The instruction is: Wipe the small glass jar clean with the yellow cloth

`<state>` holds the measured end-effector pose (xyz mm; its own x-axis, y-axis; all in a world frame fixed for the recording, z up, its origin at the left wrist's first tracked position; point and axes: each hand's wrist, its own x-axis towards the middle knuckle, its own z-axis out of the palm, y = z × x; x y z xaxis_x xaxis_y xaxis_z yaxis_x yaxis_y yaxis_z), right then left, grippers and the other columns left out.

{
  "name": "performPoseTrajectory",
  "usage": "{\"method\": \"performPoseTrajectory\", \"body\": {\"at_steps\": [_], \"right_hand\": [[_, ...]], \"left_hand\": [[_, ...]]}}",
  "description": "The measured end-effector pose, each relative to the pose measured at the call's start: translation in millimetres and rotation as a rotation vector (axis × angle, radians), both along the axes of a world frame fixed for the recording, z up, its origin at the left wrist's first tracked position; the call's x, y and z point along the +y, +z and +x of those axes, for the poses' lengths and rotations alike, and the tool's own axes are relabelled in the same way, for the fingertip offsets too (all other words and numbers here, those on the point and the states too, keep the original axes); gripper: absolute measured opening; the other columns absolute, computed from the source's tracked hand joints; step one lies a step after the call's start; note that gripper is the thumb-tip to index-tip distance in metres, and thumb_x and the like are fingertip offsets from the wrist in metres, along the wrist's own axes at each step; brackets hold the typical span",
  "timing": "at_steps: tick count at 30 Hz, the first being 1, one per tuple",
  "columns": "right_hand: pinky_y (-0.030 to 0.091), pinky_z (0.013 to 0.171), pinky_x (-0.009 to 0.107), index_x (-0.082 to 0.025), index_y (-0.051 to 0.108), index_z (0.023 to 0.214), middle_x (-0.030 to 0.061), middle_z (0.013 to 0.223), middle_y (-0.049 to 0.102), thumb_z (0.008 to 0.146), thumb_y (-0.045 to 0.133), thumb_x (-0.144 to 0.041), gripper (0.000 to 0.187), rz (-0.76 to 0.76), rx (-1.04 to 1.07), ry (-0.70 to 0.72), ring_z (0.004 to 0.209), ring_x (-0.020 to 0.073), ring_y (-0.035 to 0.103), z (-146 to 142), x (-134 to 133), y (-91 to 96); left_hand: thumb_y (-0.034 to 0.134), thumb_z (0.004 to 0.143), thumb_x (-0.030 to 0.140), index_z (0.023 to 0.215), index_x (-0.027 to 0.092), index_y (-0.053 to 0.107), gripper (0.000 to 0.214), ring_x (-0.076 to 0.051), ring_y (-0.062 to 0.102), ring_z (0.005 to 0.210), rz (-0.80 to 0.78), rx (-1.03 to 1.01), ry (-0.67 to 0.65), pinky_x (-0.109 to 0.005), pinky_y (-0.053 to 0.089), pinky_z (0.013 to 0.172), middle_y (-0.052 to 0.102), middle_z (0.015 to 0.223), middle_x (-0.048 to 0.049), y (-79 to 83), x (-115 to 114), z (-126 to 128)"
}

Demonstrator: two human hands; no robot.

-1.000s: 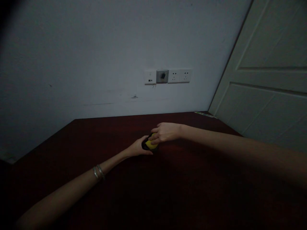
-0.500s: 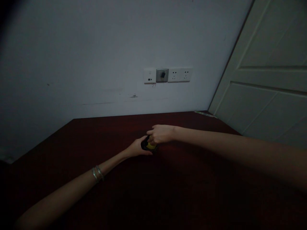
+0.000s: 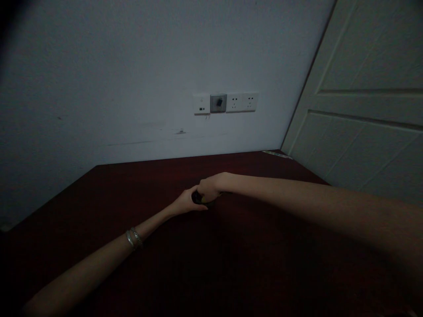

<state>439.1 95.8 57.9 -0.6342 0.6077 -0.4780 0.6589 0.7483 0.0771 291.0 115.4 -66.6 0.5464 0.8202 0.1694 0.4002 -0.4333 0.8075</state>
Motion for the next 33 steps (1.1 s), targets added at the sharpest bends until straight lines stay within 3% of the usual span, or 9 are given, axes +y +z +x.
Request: {"method": "performPoseTrajectory", "body": {"at_steps": [5, 9, 14, 19, 22, 25, 29, 33], "right_hand": [[0.037, 0.048, 0.025, -0.010, 0.066, 0.065, 0.0016, 0.056, 0.057, 0.066, 0.054, -0.013, 0.013, -0.208, 0.103, -0.206, 0.047, 0.0118, 0.051, -3.8, 10.8, 3.2], [0.035, 0.045, 0.023, -0.010, 0.063, 0.061, -0.0014, 0.053, 0.054, 0.060, 0.056, -0.013, 0.008, -0.300, 0.245, -0.380, 0.045, 0.0096, 0.046, 4.5, 19.8, -5.0], [0.035, 0.042, 0.022, -0.009, 0.068, 0.079, 0.0012, 0.059, 0.060, 0.065, 0.049, -0.017, 0.024, -0.345, 0.466, -0.540, 0.045, 0.0097, 0.046, 25.8, 19.7, -10.9], [0.044, 0.054, 0.022, -0.008, 0.066, 0.098, 0.0085, 0.086, 0.069, 0.068, 0.046, -0.014, 0.036, -0.291, 0.701, -0.555, 0.062, 0.0126, 0.057, 49.7, 14.3, 13.7], [0.045, 0.065, 0.026, -0.012, 0.063, 0.110, 0.0085, 0.098, 0.069, 0.069, 0.050, -0.011, 0.043, 0.005, 0.806, -0.284, 0.079, 0.0170, 0.059, 61.4, 6.8, 21.2], [0.042, 0.072, 0.030, -0.018, 0.063, 0.112, 0.0068, 0.107, 0.069, 0.070, 0.052, -0.003, 0.046, 0.275, 0.593, 0.159, 0.095, 0.0215, 0.054, 68.1, -1.3, 11.4], [0.037, 0.065, 0.031, -0.022, 0.064, 0.104, 0.0046, 0.111, 0.068, 0.080, 0.056, -0.008, 0.029, 0.378, 0.303, 0.539, 0.093, 0.0218, 0.049, 63.7, -0.9, -8.6], [0.032, 0.062, 0.030, -0.023, 0.064, 0.096, 0.0019, 0.109, 0.068, 0.089, 0.054, -0.017, 0.013, 0.433, 0.177, 0.710, 0.098, 0.0207, 0.048, 49.3, 9.8, -17.7]], "left_hand": [[0.084, 0.052, 0.042, 0.123, 0.015, 0.051, 0.082, -0.028, 0.062, 0.104, -0.004, -0.018, -0.011, -0.040, 0.049, 0.089, 0.066, 0.114, -0.0114, -1.0, 0.4, 0.7], [0.082, 0.055, 0.044, 0.119, 0.015, 0.054, 0.076, -0.027, 0.062, 0.103, 0.003, 0.003, -0.027, -0.039, 0.048, 0.090, 0.066, 0.112, -0.0107, 4.7, -3.2, 0.1], [0.082, 0.055, 0.044, 0.124, 0.017, 0.051, 0.080, -0.028, 0.060, 0.109, 0.012, 0.003, -0.039, -0.040, 0.047, 0.093, 0.064, 0.118, -0.0103, 8.2, -7.0, -1.9], [0.082, 0.056, 0.043, 0.126, 0.018, 0.050, 0.080, -0.027, 0.059, 0.111, 0.016, -0.044, -0.052, -0.040, 0.045, 0.096, 0.062, 0.121, -0.0105, 3.5, -4.5, -2.6], [0.083, 0.054, 0.044, 0.124, 0.017, 0.051, 0.081, -0.026, 0.061, 0.105, 0.007, -0.004, -0.025, -0.040, 0.047, 0.093, 0.065, 0.114, -0.0097, 1.2, -2.7, -2.8], [0.082, 0.055, 0.045, 0.126, 0.017, 0.049, 0.083, -0.026, 0.060, 0.107, 0.012, -0.020, -0.048, -0.038, 0.047, 0.093, 0.064, 0.117, -0.0098, 0.7, -2.1, -2.7], [0.082, 0.055, 0.047, 0.124, 0.016, 0.051, 0.082, -0.028, 0.060, 0.107, 0.031, -0.001, -0.051, -0.038, 0.047, 0.092, 0.064, 0.117, -0.0106, 1.3, -2.1, -1.8], [0.082, 0.053, 0.048, 0.124, 0.016, 0.051, 0.083, -0.029, 0.061, 0.106, 0.059, 0.036, -0.036, -0.039, 0.047, 0.090, 0.064, 0.116, -0.0111, 0.4, -0.8, -1.5]]}}
